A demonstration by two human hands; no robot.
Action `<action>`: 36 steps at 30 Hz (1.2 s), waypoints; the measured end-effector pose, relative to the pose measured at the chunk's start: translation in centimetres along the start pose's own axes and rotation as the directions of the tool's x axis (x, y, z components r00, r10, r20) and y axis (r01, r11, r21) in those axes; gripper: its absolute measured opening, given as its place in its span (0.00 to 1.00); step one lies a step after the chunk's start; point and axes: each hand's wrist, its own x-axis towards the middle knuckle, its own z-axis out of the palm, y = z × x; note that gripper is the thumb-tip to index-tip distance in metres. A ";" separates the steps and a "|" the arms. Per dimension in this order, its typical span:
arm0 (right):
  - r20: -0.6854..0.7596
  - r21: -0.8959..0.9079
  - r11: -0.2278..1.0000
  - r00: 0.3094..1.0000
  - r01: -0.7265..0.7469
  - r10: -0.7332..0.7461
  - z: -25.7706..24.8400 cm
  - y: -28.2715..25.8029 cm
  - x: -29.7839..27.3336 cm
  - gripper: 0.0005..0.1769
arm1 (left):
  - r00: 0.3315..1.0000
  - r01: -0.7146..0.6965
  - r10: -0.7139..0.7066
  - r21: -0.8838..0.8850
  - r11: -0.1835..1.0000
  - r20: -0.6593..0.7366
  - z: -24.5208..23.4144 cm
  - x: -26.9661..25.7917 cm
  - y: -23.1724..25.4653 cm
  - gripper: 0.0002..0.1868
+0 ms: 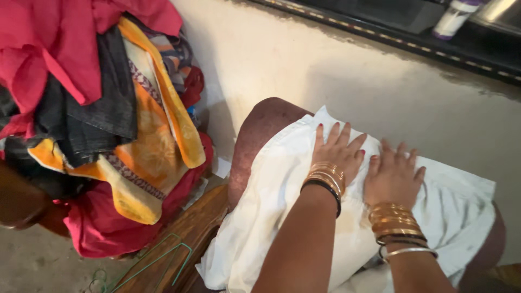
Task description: The person smooths a white shirt on a chair, then picks up a green plastic hanger and places it inside the shirt. They adjust the collar and shoulders to fit the hanger properly, then lift the shirt on the hanger and continue adjusting the collar and front placket.
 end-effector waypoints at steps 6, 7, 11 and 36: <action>-0.037 -0.003 1.000 0.999 0.000 -0.001 0.1 -1.5 -0.7 0.25 | 0.997 0.003 0.000 0.043 0.999 -0.078 0.5 -0.3 0.0 0.26; -0.058 0.005 1.000 0.998 -0.004 0.004 0.1 -1.5 -0.7 0.25 | 0.997 0.004 -0.001 0.037 0.999 -0.082 0.4 -0.4 0.0 0.26; -0.109 -0.004 1.000 0.994 0.019 -0.019 0.3 -1.4 -1.1 0.23 | 0.994 0.008 -0.006 0.016 1.000 -0.110 0.3 -0.6 0.1 0.27; -0.052 0.168 0.986 0.999 0.013 -0.005 -1.6 -2.6 -0.7 0.40 | 0.999 0.036 -0.041 0.179 0.983 0.022 -0.7 0.0 0.9 0.34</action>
